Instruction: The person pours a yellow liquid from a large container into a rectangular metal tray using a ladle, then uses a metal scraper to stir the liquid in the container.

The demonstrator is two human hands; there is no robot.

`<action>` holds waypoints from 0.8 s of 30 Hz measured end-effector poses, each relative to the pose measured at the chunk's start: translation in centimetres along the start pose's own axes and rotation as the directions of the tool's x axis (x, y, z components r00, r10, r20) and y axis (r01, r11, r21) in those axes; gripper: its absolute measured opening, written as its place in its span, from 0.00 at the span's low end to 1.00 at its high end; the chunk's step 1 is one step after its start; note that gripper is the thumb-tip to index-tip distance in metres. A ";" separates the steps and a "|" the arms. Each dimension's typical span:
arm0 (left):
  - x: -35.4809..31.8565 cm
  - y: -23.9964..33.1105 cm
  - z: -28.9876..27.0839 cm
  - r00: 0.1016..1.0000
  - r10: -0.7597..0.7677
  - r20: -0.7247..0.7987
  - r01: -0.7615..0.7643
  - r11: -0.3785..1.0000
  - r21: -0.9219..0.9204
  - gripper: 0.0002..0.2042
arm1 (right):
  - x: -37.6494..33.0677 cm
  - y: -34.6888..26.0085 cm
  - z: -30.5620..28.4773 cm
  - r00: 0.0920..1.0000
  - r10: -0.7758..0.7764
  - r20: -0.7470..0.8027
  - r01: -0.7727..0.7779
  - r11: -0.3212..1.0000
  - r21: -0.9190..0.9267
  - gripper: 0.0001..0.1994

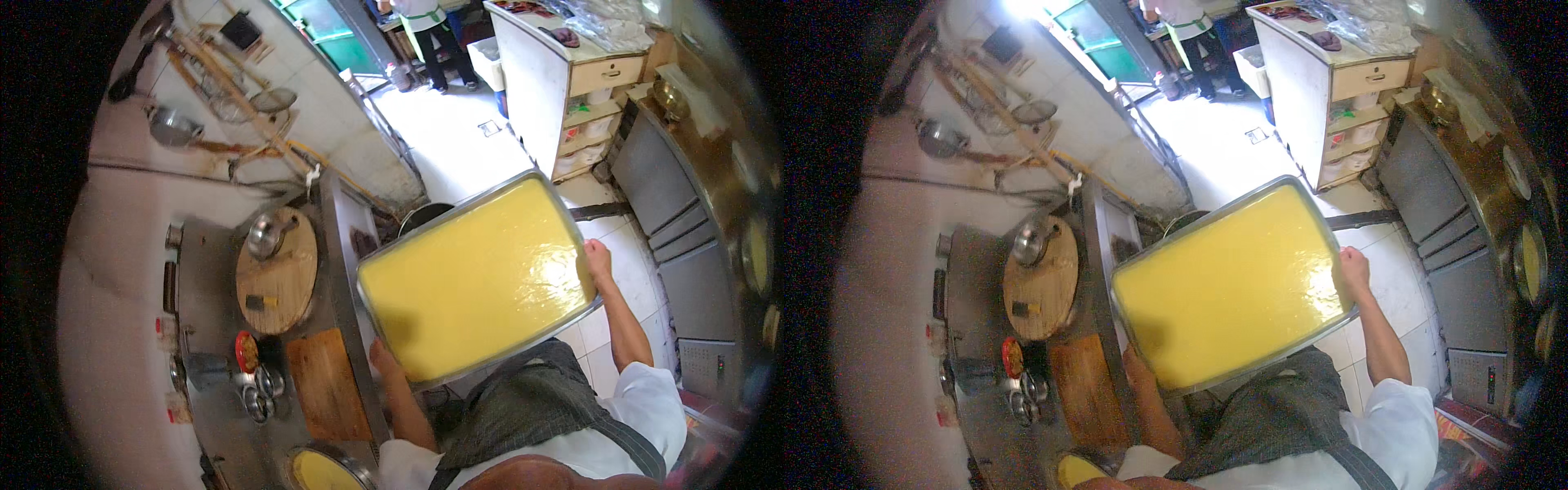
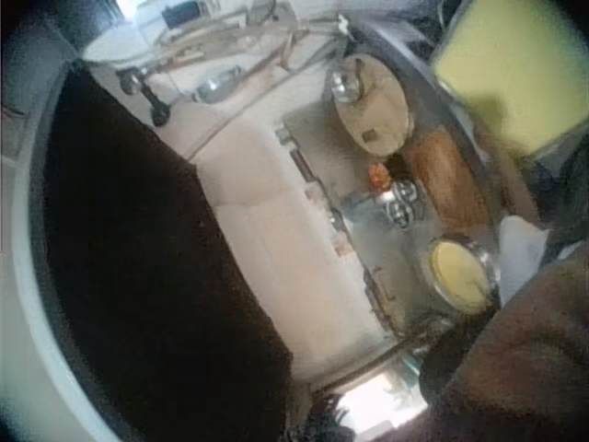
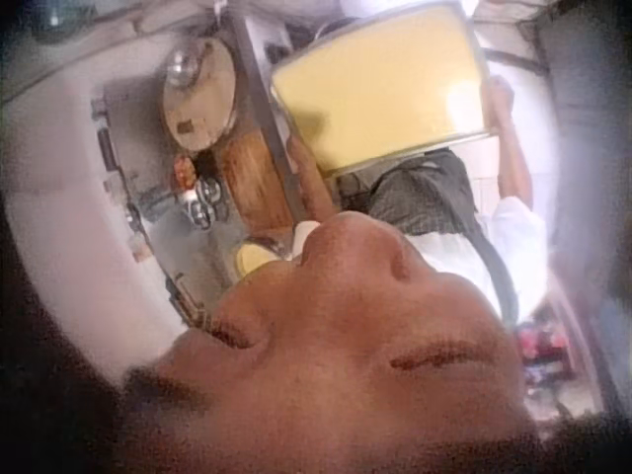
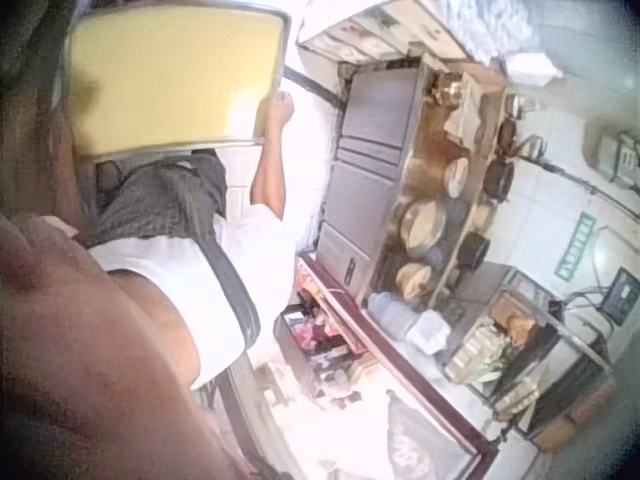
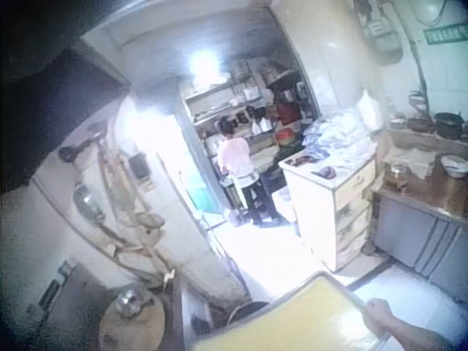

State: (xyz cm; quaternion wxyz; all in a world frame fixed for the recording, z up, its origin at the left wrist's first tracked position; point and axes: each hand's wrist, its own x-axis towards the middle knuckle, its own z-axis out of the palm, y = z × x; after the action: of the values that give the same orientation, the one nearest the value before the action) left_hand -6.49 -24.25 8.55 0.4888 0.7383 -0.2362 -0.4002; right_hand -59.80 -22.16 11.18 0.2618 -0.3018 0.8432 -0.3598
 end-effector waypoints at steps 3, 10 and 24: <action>2.8 4.5 11.2 0.998 -0.066 -0.011 0.067 0.991 0.115 0.28 | 8.2 1.4 -3.2 0.979 -0.073 -0.188 0.064 0.997 -0.051 0.16; 11.8 9.4 28.2 0.999 0.002 0.046 -0.002 1.000 -0.004 0.14 | 22.8 -2.5 -3.3 0.978 -0.009 -0.207 -0.002 0.999 -0.052 0.16; 38.4 24.4 59.0 0.969 0.216 0.123 -0.243 0.928 0.281 0.15 | 56.8 -19.2 6.6 0.972 -0.040 -0.232 0.018 0.995 -0.095 0.20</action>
State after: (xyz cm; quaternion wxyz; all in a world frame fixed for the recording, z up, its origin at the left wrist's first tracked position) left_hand -32.11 -94.12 5.03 0.4059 0.7512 -0.3997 -0.3336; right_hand -87.97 -75.46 9.20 0.1413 -0.2815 0.8792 -0.3574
